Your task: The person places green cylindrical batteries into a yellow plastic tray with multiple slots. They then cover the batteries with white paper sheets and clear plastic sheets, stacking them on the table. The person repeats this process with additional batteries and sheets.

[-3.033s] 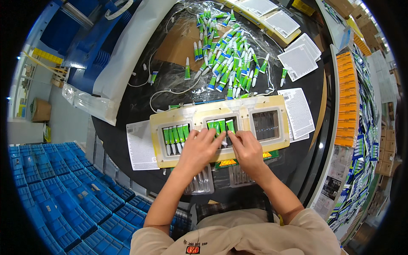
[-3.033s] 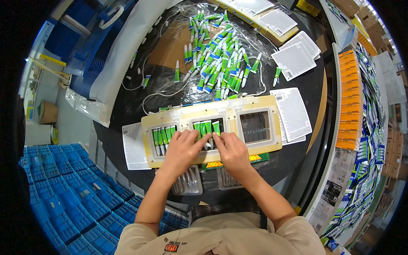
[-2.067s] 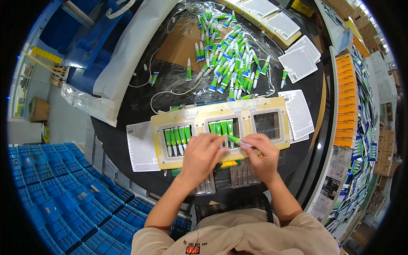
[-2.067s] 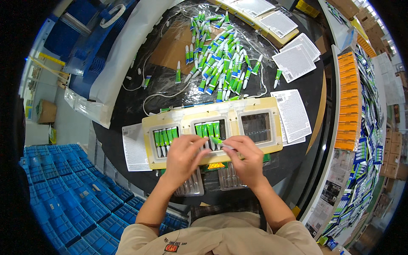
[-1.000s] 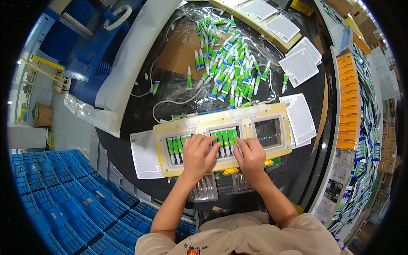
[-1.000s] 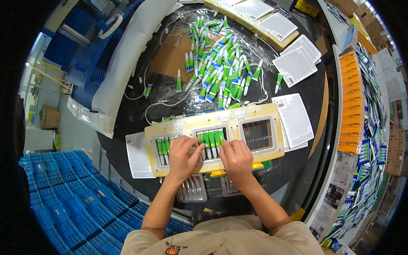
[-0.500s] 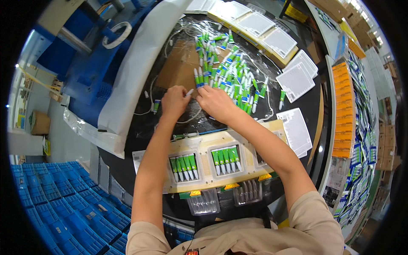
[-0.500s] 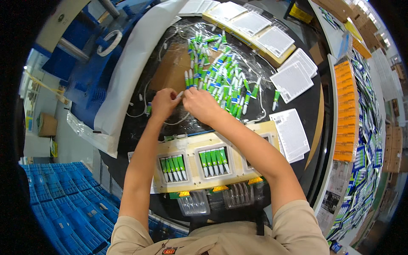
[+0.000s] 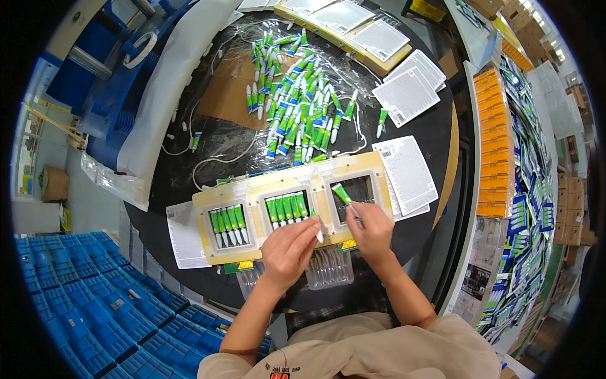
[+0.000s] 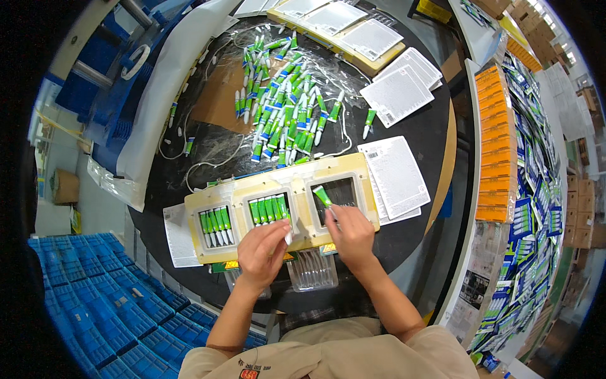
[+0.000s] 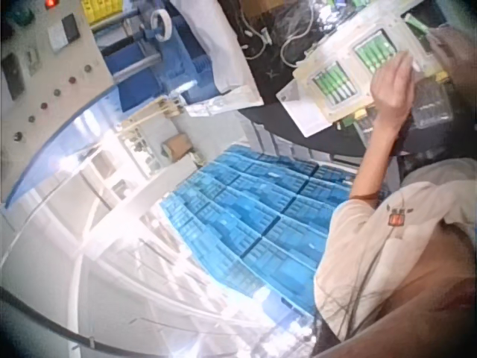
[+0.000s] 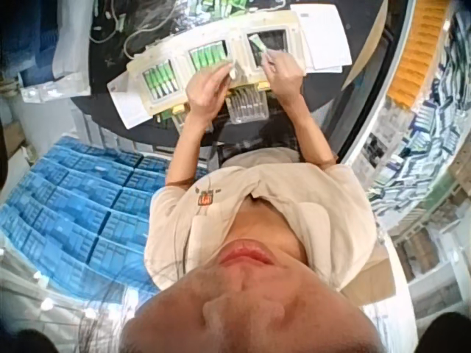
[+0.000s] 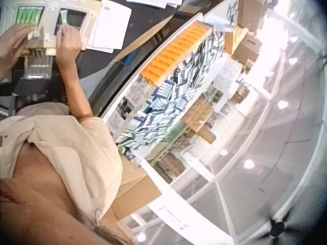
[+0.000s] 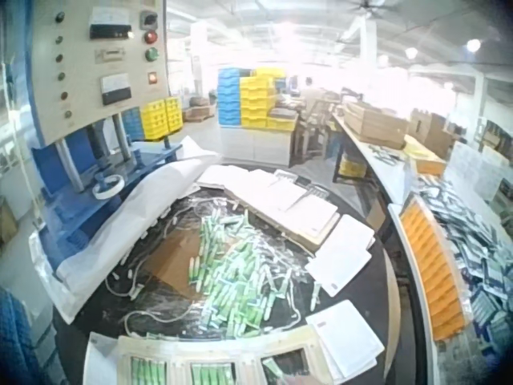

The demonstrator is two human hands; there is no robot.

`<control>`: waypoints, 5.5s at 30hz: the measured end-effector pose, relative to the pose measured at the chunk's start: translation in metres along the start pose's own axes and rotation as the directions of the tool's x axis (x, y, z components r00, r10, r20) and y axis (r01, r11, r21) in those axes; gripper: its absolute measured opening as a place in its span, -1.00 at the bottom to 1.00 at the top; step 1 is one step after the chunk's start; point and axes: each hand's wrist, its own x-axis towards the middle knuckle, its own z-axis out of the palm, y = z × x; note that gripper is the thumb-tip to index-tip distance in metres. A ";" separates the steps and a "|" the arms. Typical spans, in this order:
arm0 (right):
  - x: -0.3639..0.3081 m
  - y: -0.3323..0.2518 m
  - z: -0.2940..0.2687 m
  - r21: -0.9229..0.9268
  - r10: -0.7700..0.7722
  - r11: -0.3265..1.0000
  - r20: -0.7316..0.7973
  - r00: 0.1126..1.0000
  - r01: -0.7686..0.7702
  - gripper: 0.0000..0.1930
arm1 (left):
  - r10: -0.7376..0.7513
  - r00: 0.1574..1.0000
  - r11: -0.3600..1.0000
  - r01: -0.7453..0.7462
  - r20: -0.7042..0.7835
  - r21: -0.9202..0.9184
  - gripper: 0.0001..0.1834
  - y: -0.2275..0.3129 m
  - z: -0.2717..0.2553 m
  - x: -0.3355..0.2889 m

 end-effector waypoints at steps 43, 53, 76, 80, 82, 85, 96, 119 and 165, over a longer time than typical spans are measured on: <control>0.015 0.016 -0.018 0.057 -0.032 0.998 0.163 0.986 0.023 -0.76 | -0.350 0.862 0.838 0.114 0.366 0.533 -0.16 -0.019 0.026 -0.047; 0.021 0.016 -0.017 0.043 -0.030 0.999 0.197 0.980 0.022 -0.76 | -0.345 0.824 0.848 0.069 0.450 0.526 -0.14 -0.024 0.019 -0.044; 0.038 0.023 -0.014 0.037 0.100 0.993 0.246 0.964 -0.113 -0.75 | -0.168 0.814 0.915 -0.081 0.556 0.395 -0.14 -0.001 0.065 -0.011; 0.022 0.016 -0.008 -0.137 0.061 0.990 0.177 0.982 -0.037 -0.68 | -0.151 0.811 0.888 -0.140 0.565 0.437 -0.16 -0.009 0.069 -0.015; 0.022 0.014 -0.006 -0.188 0.080 0.981 0.174 0.982 -0.046 -0.68 | -0.170 0.794 0.889 -0.131 0.584 0.438 -0.16 -0.010 0.068 -0.018; 0.020 0.012 -0.002 -0.153 0.112 0.984 0.155 0.982 -0.088 -0.70 | -0.175 0.792 0.894 -0.121 0.585 0.431 -0.16 -0.011 0.069 -0.018; 0.120 0.050 0.004 0.064 0.177 0.983 -0.037 0.984 -0.174 -0.83 | -0.113 0.917 0.979 0.037 0.383 0.201 -0.42 -0.022 0.055 0.025; 0.008 0.026 -0.005 -0.008 0.060 0.998 -0.092 0.994 -0.061 -0.78 | -0.321 0.947 0.947 0.321 0.008 0.004 -0.68 -0.001 0.071 0.055; 0.015 0.045 -0.054 -0.072 -0.148 0.984 0.185 0.972 0.164 -0.66 | -0.012 0.927 0.935 -0.123 0.375 0.334 -0.46 0.008 0.097 0.001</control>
